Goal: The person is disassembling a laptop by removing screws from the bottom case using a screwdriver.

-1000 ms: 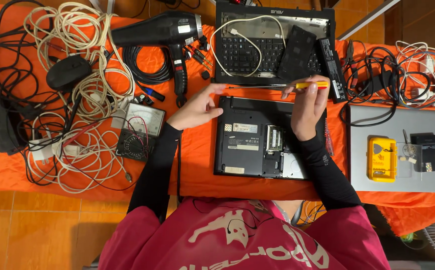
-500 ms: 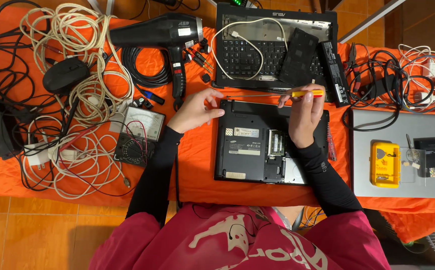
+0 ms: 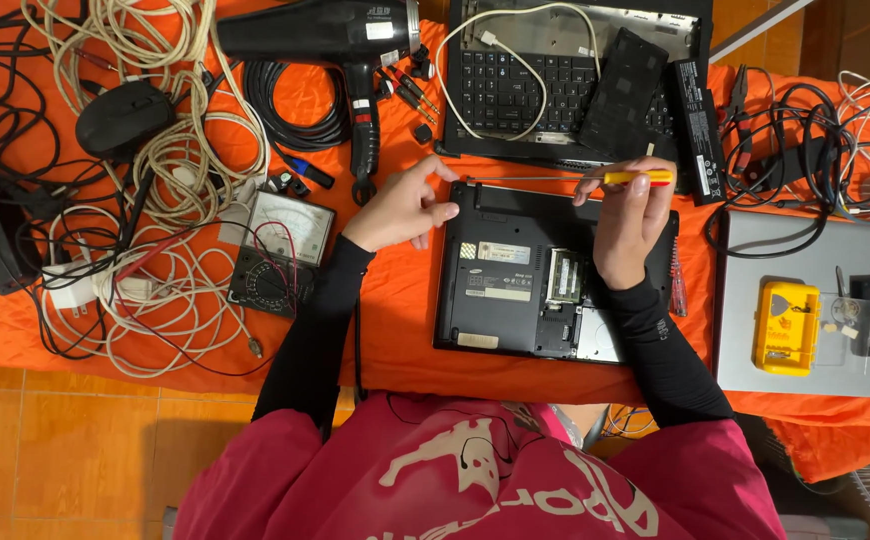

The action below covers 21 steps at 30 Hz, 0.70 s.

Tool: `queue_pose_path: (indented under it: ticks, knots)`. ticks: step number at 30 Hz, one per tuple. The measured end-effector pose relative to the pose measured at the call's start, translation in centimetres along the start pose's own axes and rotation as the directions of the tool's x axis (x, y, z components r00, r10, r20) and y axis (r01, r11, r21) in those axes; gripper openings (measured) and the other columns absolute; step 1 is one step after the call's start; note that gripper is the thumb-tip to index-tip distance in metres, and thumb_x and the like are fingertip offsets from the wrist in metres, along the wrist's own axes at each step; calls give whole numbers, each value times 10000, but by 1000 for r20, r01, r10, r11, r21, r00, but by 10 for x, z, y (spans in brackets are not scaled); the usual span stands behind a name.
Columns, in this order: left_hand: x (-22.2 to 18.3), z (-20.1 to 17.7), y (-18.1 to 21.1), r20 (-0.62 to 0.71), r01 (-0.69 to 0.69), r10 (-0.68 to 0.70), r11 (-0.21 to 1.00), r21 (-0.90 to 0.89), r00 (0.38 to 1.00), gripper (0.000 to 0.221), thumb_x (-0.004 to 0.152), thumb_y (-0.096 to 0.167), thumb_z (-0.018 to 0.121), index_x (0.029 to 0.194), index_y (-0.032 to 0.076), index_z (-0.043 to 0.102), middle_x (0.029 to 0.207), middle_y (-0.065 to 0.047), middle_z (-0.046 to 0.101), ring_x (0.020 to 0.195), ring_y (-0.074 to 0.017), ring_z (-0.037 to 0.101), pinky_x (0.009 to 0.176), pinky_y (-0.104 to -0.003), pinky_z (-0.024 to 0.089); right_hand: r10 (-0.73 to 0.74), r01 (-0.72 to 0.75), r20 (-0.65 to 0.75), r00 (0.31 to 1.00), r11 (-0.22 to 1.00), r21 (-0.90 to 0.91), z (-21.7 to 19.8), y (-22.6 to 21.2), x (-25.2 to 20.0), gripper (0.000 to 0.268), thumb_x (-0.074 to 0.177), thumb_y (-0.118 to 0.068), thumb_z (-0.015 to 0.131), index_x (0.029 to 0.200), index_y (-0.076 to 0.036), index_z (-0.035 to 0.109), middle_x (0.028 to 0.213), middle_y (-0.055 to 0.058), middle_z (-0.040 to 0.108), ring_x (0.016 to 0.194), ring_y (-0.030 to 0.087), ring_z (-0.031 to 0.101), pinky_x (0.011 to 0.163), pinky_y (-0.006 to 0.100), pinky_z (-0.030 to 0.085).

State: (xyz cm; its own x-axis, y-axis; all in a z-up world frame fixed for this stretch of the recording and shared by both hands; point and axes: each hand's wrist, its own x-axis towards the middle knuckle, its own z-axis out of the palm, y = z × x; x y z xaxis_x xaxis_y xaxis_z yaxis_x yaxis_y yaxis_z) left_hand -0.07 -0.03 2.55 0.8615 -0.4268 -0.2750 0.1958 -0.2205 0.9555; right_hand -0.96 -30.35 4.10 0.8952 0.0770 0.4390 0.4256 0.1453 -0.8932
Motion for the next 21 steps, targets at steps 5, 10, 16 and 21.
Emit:
queue_pose_path:
  ticks: [5, 10, 16, 21]
  knots:
    - [4, 3, -5, 60, 1, -3, 999, 44, 998, 405, 986, 134, 608, 1329, 33, 418, 772, -77, 654, 590, -127, 723, 478, -289, 586, -18, 18, -1, 1000, 1000, 5, 1, 3, -1, 187, 1219, -277, 428, 1242, -92, 428, 973, 169, 625, 847, 229, 631, 796, 360, 544]
    - [3, 1, -3, 80, -17, 16, 1000, 16, 997, 395, 991, 128, 604, 1314, 17, 405, 814, -105, 651, 627, -166, 728, 488, -306, 594, -24, 24, 24, 999, 1000, -7, 0, 2, -1, 191, 1211, -277, 419, 1244, -89, 423, 976, 169, 625, 858, 221, 634, 812, 356, 545]
    - [4, 2, -3, 86, 0, -2, 1000, 20, 996, 397, 989, 125, 597, 1314, 22, 393, 813, -110, 645, 618, -175, 732, 484, -310, 585, -10, 10, -6, 1000, 1000, 15, -2, 6, -4, 191, 1203, -267, 418, 1253, -83, 430, 1024, 160, 612, 870, 220, 636, 838, 359, 545]
    - [4, 2, -1, 90, 0, -3, 1000, 30, 996, 404, 989, 137, 595, 1323, 31, 394, 810, -108, 648, 618, -172, 729, 487, -304, 578, -15, 15, -3, 1000, 1000, 10, -3, 7, -3, 186, 1201, -261, 410, 1254, -84, 427, 1038, 171, 624, 882, 219, 637, 835, 356, 542]
